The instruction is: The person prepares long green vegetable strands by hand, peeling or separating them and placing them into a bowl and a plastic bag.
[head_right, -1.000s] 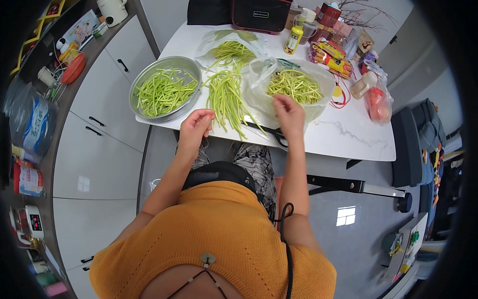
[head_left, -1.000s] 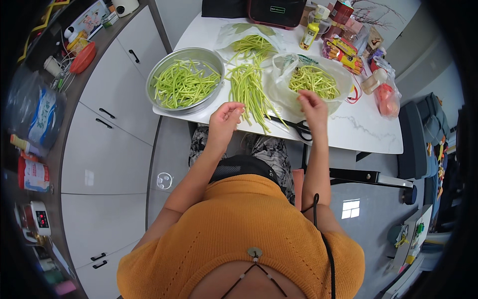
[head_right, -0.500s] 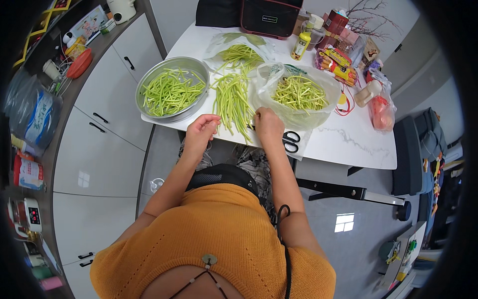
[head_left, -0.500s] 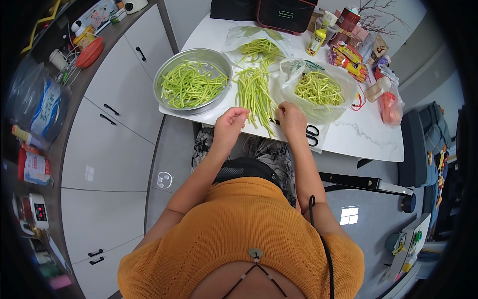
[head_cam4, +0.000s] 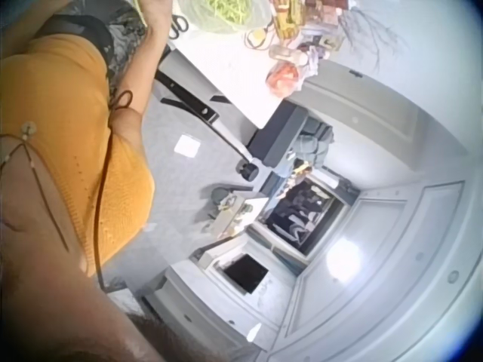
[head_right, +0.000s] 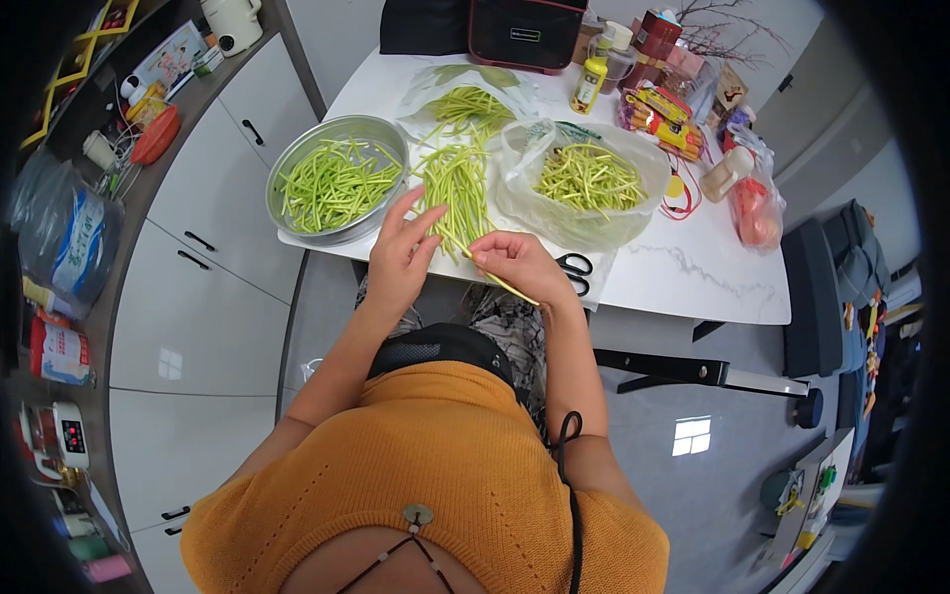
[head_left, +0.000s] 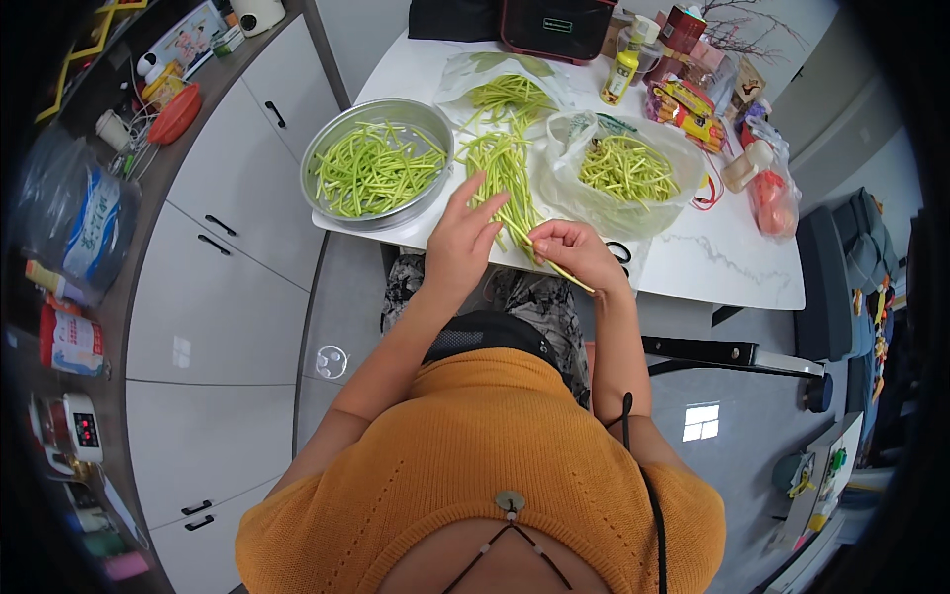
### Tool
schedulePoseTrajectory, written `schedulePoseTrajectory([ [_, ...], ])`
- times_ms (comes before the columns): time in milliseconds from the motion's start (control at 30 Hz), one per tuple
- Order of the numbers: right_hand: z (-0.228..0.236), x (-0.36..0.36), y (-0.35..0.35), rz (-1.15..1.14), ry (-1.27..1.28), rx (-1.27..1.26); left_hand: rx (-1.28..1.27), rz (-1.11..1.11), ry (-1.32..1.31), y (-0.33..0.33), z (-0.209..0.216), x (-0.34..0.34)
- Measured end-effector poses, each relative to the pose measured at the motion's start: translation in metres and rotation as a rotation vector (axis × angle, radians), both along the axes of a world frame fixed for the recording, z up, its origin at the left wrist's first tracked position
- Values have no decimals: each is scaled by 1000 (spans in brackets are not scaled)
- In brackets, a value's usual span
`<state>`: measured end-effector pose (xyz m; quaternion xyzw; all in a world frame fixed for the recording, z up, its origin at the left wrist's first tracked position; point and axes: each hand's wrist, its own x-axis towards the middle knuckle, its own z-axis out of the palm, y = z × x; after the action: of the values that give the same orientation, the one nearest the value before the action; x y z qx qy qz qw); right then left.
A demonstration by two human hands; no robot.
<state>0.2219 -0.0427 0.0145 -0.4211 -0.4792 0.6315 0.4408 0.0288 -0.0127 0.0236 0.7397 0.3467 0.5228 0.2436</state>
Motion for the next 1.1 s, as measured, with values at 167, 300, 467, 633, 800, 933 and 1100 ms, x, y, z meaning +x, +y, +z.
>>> schedulePoseTrajectory([
  [167, 0, -2, -4, 18, 81, -8, 97, 4, 115, 6, -8, -4],
  [300, -1, -2, -8, 63, 32, -6, 94, 69, 87, 11, -3, -10],
  [467, 0, 6, -9, 95, -8, -72, 52, 149, 61, 18, 1, -17],
  [633, 10, 3, -15, 96, 109, -49, 49, 157, 51, 20, 1, -20],
  [800, 2, 1, -14, -25, 230, 123, -23, 32, 18, 12, -4, -12],
  [933, 11, -8, -13, -150, 308, 290, -144, -73, 26, 3, -18, -4],
  [1100, 14, -5, -10, -108, 429, 280, -221, -125, 103, -3, -18, -1],
])
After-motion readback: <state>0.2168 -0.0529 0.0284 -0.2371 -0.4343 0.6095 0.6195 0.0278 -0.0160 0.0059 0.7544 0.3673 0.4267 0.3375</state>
